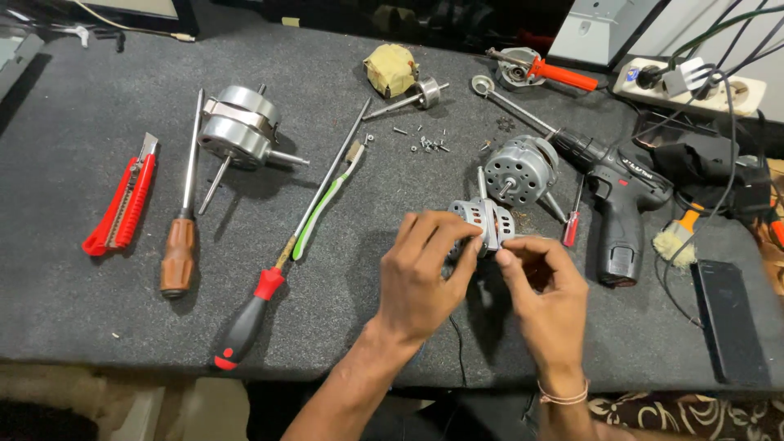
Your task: Disassembling and inspecting a small electric motor on a workbench using hand tools.
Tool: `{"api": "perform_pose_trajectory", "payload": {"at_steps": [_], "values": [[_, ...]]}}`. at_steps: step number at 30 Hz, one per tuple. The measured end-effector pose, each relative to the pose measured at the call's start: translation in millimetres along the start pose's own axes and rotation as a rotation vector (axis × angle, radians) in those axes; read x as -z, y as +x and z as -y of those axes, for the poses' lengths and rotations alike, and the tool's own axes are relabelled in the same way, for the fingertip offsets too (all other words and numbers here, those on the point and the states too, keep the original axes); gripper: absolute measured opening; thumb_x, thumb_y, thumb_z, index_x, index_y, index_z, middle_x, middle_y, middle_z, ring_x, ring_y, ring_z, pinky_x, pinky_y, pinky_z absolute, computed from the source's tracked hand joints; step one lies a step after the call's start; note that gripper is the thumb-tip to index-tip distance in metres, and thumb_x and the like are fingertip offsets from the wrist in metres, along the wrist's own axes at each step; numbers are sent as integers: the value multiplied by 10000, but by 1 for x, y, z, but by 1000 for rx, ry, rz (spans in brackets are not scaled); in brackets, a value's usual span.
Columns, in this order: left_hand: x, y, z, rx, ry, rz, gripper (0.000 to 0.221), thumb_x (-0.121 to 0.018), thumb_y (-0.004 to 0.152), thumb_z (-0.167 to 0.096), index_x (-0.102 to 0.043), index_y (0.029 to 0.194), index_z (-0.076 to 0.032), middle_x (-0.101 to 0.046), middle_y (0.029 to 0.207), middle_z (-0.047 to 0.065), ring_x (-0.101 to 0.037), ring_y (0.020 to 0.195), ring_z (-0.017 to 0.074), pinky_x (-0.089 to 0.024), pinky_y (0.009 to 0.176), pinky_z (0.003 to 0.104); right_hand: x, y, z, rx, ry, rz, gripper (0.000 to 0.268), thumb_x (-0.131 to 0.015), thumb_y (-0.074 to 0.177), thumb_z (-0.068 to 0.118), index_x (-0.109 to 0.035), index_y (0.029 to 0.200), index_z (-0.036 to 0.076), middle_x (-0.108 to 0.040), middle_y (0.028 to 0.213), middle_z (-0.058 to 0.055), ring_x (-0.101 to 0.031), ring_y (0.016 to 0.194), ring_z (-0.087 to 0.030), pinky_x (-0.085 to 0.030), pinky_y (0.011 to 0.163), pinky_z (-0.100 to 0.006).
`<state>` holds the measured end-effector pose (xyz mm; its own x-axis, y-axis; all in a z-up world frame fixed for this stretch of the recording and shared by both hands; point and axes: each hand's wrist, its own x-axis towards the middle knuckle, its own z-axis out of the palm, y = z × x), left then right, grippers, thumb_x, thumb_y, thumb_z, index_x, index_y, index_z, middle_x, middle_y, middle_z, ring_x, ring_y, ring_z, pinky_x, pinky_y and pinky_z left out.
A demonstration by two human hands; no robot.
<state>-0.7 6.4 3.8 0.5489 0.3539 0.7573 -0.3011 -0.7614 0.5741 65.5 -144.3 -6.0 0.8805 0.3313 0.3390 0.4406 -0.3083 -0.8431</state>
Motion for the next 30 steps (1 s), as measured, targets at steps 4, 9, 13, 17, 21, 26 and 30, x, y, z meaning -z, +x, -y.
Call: {"api": "perform_pose_trajectory", "payload": {"at_steps": [4, 9, 13, 17, 21, 26, 30], "values": [[-1, -4, 3, -49, 51, 34, 57, -727, 955, -80, -722, 1012, -78, -632, 1005, 72, -602, 860, 251, -527, 769, 358, -3, -5, 5, 82, -101, -41, 119, -720, 970, 131, -715, 1076, 76, -693, 1015, -43, -627, 951, -139, -471, 890, -260], [-1, -5, 6, -73, 66, 85, 56, -720, 977, -101, -722, 1032, -107, -614, 1025, 63, -577, 859, 253, -503, 774, 362, -3, -3, -6, 164, -52, -86, 90, -746, 956, 86, -754, 1042, 60, -694, 972, -67, -635, 916, -152, -474, 869, -254], [0, -6, 5, -73, 87, 85, 57, -725, 979, -104, -725, 1035, -99, -614, 1023, 64, -576, 860, 247, -511, 742, 351, -6, 1, -14, 66, -11, -103, 70, -768, 943, 102, -724, 981, 64, -680, 944, -48, -624, 910, -136, -467, 883, -246], [2, -3, 2, -102, 70, 97, 36, -728, 967, -73, -720, 1000, -60, -621, 1004, 69, -565, 863, 247, -508, 721, 348, -12, 1, -17, -110, 220, -100, 72, -746, 952, 112, -694, 969, 65, -617, 838, -9, -526, 757, -76, -423, 705, -204], [0, -4, 2, -126, 66, 97, 36, -744, 961, -46, -713, 980, -43, -622, 1008, 72, -576, 874, 245, -524, 714, 336, -15, 2, -15, -208, 326, -136, 108, -747, 948, 144, -656, 951, 87, -546, 718, 20, -435, 574, -42, -347, 493, -174], [-2, -3, 2, -131, 77, 88, 34, -736, 970, -64, -709, 957, -49, -615, 986, 71, -576, 872, 242, -519, 718, 335, -18, 2, -17, -240, 380, -131, 126, -710, 976, 153, -605, 973, 84, -563, 773, 4, -434, 560, -49, -356, 499, -181], [-2, -3, 0, -134, 90, 82, 44, -728, 984, -75, -708, 959, -46, -604, 963, 75, -563, 832, 243, -501, 700, 340, -17, 3, -30, -341, 480, -81, 207, -679, 984, 200, -546, 1085, 79, -554, 853, -52, -505, 678, -70, -397, 514, -188]]}}
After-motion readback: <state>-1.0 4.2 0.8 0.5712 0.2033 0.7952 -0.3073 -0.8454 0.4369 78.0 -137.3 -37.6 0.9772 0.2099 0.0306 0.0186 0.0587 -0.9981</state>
